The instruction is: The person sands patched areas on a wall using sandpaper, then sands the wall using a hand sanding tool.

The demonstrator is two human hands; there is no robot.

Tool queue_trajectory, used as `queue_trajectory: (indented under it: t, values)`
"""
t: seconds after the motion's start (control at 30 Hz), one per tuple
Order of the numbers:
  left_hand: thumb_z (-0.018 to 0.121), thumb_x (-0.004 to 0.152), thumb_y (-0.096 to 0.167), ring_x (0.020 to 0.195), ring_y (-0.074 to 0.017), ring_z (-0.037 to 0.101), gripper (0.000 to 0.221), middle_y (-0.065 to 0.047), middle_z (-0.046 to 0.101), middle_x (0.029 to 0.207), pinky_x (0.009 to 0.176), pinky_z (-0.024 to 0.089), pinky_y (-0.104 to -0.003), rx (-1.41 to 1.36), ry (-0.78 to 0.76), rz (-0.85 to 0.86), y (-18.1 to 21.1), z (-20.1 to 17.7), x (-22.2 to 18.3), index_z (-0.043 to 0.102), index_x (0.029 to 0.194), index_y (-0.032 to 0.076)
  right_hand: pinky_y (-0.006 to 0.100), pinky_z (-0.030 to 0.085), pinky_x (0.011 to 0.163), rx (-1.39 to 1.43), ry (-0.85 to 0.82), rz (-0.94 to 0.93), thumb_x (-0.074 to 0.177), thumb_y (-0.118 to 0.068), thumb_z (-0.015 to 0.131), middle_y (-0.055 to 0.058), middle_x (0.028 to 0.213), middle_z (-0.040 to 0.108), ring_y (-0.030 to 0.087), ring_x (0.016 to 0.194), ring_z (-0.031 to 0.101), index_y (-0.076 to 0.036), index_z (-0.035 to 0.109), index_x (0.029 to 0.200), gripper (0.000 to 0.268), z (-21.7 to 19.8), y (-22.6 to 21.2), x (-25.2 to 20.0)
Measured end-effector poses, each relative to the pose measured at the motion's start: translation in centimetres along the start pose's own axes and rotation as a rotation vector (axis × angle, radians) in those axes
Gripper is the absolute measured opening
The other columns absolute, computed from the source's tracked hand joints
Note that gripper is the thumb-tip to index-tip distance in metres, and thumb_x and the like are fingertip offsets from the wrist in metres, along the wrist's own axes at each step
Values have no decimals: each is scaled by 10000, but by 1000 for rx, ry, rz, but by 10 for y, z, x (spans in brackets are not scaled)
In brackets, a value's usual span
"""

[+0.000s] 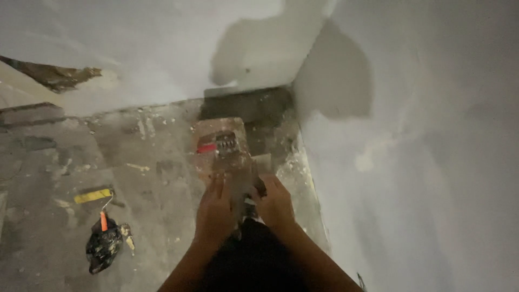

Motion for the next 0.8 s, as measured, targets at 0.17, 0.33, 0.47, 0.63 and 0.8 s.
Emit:
queue_trajectory:
  t: [0.17, 0.33, 0.47, 0.63, 0.8]
  values:
    - [590, 919, 130, 1325, -541, 461, 517, -364, 498, 1409, 1045, 444, -524, -72, 14, -110, 5, 23, 12, 504, 1382, -84, 433, 565, 780, 10, -131, 81, 850, -139, 765, 172, 1039, 689, 368, 916, 686, -43, 680, 1070, 254, 14, 30, 25]
    - [563, 856, 41, 1310, -533, 486, 501, -332, 540, 1392, 1132, 412, -518, -117, -13, -146, -14, 45, 14, 537, 1347, -58, 458, 547, 792, -62, -161, 56, 846, -178, 793, 204, 1103, 651, 410, 955, 656, -16, 644, 1125, 355, 44, 61, 33]
    - [559, 844, 23, 1275, -523, 497, 538, -361, 516, 1384, 1093, 401, -531, -145, -97, -301, -45, 71, 7, 478, 1360, -110, 441, 561, 792, -93, -25, -47, 815, -159, 810, 231, 1190, 582, 425, 972, 652, -32, 652, 1119, 365, 63, 70, 36]
    - [565, 851, 32, 1312, -511, 479, 552, -353, 510, 1395, 1091, 398, -515, -183, -37, -343, -78, 109, 5, 479, 1377, -113, 404, 577, 760, -51, 55, 49, 792, -76, 807, 263, 1291, 476, 384, 960, 654, -8, 638, 1213, 459, 86, 82, 43]
    - [535, 901, 20, 1355, -498, 470, 498, -353, 489, 1445, 1104, 423, -485, -244, -30, -373, -105, 137, 5, 501, 1378, -120, 373, 598, 795, 36, 55, 54, 828, -69, 791, 253, 1295, 468, 373, 1026, 631, 47, 572, 1274, 511, 131, 116, 58]
Point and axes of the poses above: each hand's wrist, its own x-axis towards the middle knuckle, its own z-axis out of the palm, y = z × x, the point moved 2 cm from there along x, towards the middle knuckle
